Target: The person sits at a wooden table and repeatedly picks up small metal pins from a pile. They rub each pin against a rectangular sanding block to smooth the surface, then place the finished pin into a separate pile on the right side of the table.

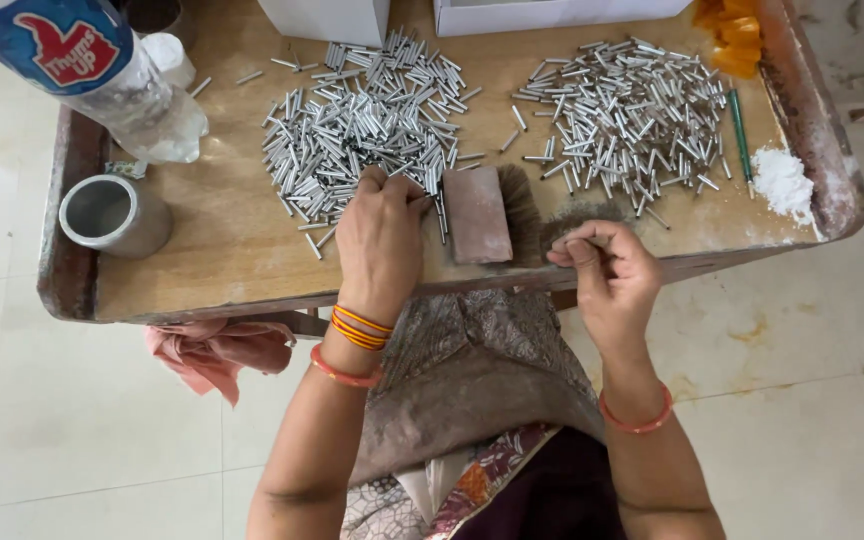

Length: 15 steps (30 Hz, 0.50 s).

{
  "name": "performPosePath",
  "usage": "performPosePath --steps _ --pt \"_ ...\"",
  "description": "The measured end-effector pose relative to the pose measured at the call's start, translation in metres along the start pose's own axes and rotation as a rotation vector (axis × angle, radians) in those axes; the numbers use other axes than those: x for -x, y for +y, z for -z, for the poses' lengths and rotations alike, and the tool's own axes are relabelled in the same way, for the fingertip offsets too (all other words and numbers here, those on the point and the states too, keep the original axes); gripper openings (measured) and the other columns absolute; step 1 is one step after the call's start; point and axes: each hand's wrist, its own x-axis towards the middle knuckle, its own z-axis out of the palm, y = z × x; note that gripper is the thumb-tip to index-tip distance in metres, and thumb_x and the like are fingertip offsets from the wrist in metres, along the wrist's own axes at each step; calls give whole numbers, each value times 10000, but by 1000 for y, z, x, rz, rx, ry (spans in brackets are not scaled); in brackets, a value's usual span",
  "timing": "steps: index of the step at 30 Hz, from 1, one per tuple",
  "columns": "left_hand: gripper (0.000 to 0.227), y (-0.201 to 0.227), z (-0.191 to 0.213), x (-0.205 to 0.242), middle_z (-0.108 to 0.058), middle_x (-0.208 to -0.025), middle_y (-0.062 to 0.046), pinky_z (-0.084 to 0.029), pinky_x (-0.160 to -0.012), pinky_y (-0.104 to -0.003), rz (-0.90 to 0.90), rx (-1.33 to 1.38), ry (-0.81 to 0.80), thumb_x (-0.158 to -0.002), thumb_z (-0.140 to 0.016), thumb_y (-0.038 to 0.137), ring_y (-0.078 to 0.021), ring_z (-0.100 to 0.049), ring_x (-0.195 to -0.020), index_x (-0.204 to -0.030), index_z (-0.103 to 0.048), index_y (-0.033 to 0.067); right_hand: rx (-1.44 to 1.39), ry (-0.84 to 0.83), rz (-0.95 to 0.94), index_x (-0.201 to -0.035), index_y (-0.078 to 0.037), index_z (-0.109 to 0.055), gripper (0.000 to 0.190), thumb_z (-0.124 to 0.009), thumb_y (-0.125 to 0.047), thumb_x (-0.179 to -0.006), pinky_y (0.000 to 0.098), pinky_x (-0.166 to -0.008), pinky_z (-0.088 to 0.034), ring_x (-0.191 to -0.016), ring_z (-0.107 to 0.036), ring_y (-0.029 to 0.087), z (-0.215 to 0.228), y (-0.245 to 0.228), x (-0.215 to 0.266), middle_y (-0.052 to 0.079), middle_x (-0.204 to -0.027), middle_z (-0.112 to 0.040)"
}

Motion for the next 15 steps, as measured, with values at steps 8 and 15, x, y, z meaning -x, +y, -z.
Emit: performPosePath --steps 8,15 --pt "65 8 16 33 -648 -970 -149 -511 -683 -465 -27 -66 99 -899 -709 68 -355 -650 -817 -937 -685 21 -26 -34 30 -1085 54 -623 46 -634 25 -1051 295 -871 -623 -930 -707 141 -1 -6 2 118 -1039 -718" --pt "206 64 -11 102 -740 -1049 -81 -563 -858 -244 133 1083 14 -894 -765 -136 -135 -681 -959 -1051 -764 -3 -428 -97 -135 -1069 32 -656 87 -686 -40 -1031 284 -837 -606 -917 -678 145 -11 -38 46 110 -1024 -701"
